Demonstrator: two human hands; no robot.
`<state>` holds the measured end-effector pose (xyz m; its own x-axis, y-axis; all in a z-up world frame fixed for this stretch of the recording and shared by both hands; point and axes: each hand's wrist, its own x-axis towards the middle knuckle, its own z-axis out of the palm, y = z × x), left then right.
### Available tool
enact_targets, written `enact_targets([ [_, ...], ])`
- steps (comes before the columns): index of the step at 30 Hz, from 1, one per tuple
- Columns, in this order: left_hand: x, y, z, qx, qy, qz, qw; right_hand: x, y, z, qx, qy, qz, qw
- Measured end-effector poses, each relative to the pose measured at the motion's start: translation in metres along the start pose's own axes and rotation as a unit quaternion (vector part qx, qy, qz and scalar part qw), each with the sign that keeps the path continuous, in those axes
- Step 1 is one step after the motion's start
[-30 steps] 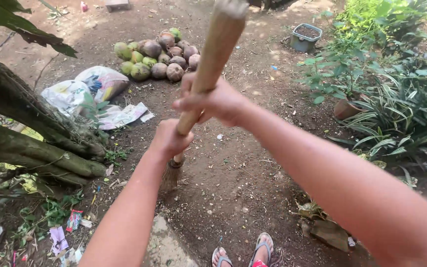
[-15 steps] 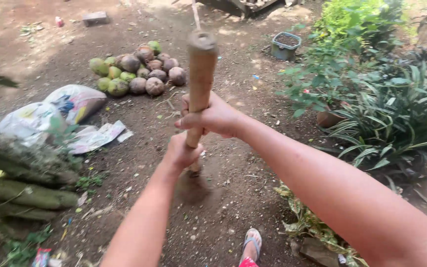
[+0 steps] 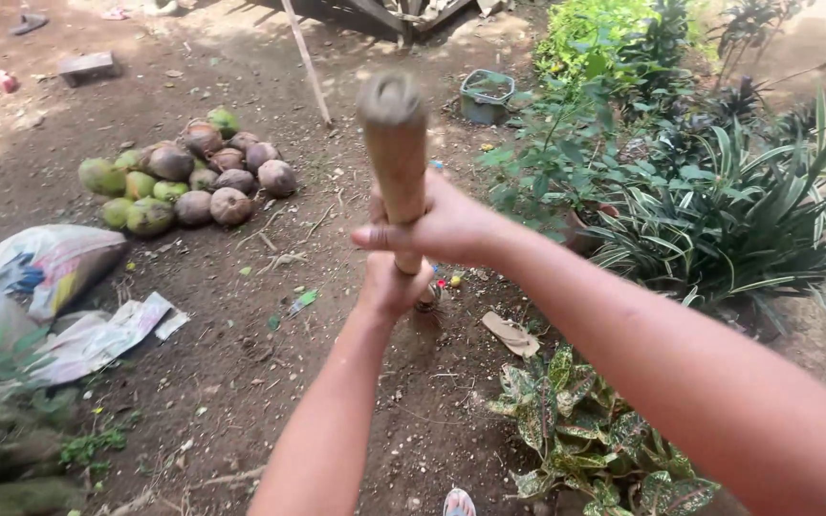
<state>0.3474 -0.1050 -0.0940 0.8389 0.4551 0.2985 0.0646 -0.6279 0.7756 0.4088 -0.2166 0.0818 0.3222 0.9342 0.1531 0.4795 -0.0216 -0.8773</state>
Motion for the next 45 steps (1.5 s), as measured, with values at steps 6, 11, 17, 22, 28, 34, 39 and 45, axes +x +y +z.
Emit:
enact_targets([
  [6, -0.021, -0.019, -0.004, -0.043, -0.037, 0.001, 0.998, -0.007, 0.061, 0.021, 0.106, 0.005, 0.031, 0.994],
  [11, -0.016, -0.019, -0.036, 0.131, -0.099, -0.154, 0.974, 0.009, 0.046, 0.010, 0.139, -0.016, 0.064, 0.988],
  [17, 0.032, -0.005, -0.018, 0.117, -0.065, -0.081, 0.988, 0.028, 0.024, -0.038, 0.105, -0.009, 0.058, 0.993],
  [22, 0.090, 0.048, 0.030, 0.028, -0.142, 0.015, 0.989, 0.015, 0.032, -0.092, -0.009, 0.022, 0.049, 0.999],
  [28, 0.147, 0.031, 0.130, -0.155, -0.177, 0.107, 0.966, 0.010, 0.092, -0.130, -0.070, 0.068, 0.080, 0.992],
  [34, 0.164, -0.071, 0.196, -0.104, -0.210, 0.156, 0.960, 0.017, 0.171, -0.097, -0.056, 0.064, 0.102, 0.991],
  [39, 0.150, -0.049, 0.066, 0.134, -0.296, -0.031, 0.945, 0.046, 0.188, -0.069, 0.139, 0.060, 0.087, 0.985],
  [45, 0.162, -0.014, -0.013, 0.195, -0.250, -0.117, 0.941, 0.093, 0.123, -0.104, 0.342, 0.060, 0.142, 0.927],
])
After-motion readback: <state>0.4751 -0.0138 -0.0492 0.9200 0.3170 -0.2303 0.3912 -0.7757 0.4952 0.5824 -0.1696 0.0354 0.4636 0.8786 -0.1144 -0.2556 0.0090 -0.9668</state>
